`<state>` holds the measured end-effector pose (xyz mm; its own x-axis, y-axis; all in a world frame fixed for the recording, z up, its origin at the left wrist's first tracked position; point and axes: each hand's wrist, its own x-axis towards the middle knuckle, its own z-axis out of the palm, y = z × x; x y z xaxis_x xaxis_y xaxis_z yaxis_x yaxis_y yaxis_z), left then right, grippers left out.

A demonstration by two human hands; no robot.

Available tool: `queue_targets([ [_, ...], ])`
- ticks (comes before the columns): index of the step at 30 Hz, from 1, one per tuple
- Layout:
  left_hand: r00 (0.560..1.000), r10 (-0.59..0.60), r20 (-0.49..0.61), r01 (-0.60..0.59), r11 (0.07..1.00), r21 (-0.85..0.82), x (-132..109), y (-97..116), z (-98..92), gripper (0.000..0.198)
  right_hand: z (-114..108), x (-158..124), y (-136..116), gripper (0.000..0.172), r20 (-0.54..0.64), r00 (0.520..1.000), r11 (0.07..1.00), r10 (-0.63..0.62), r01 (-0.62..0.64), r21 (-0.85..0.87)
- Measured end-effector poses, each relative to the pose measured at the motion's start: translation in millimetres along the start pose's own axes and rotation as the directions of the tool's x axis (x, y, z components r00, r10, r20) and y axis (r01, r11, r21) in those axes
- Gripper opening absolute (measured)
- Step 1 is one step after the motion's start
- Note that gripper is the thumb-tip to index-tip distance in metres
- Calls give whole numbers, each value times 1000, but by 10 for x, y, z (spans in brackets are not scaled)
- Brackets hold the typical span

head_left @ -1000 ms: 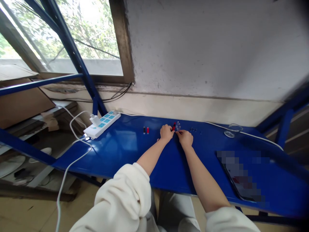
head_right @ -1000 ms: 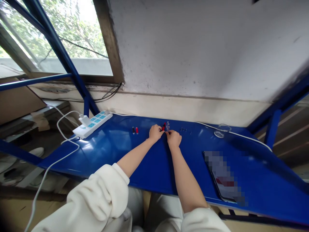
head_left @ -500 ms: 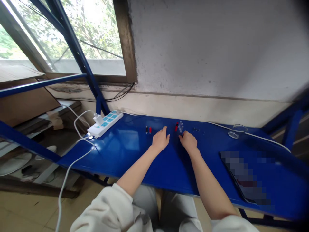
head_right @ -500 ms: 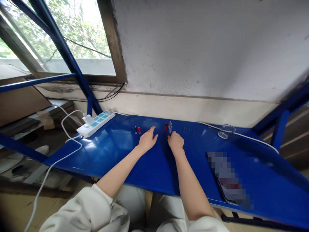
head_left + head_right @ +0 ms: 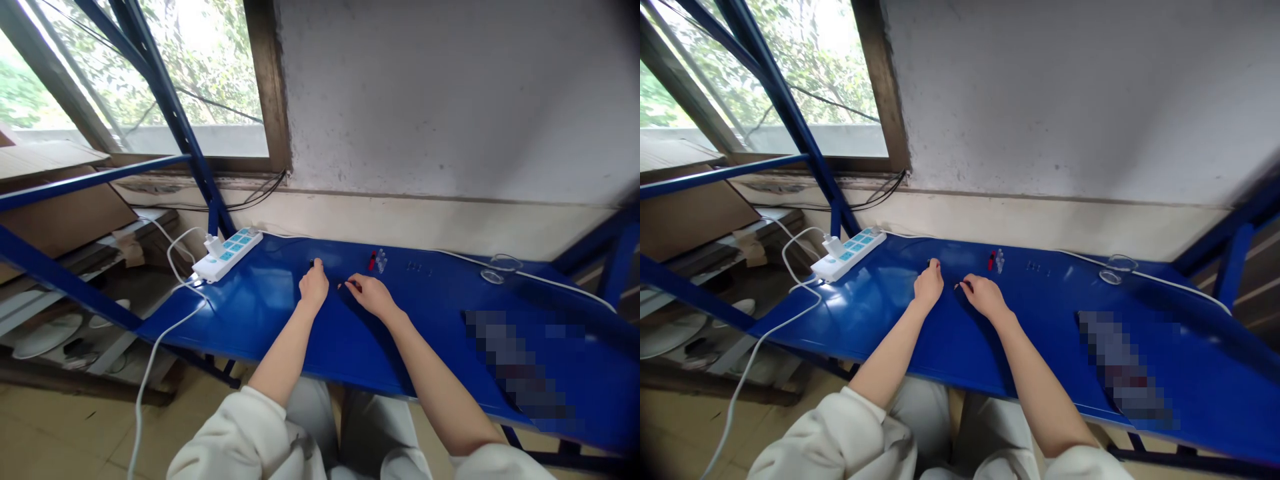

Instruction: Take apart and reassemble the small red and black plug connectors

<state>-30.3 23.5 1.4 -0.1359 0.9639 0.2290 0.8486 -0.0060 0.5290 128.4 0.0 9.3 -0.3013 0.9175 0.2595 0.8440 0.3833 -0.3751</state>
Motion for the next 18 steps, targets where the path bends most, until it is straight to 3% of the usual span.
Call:
queue_targets([
  [2,999,42,11,-39,987,-159,16,-12,42,21,14,-1,-7,29,-22,999,999,32,-31,24],
  [4,993,112,41,-86,908,-409,12,16,99,16,30,6,2,34,-64,992,993,112,-109,49],
  [6,979,180,100,-70,749,-659,-14,81,161,13,49,19,23,42,-91,967,969,239,-232,81],
  [8,957,225,185,21,582,-813,-55,160,209,11,67,36,47,50,-85,934,933,347,-333,138],
  [11,924,276,264,123,438,-890,-113,253,233,13,89,57,68,57,-59,925,896,375,-345,279],
  [18,934,276,228,103,402,-910,-135,285,181,21,102,38,33,47,-233,916,885,326,-210,415],
])
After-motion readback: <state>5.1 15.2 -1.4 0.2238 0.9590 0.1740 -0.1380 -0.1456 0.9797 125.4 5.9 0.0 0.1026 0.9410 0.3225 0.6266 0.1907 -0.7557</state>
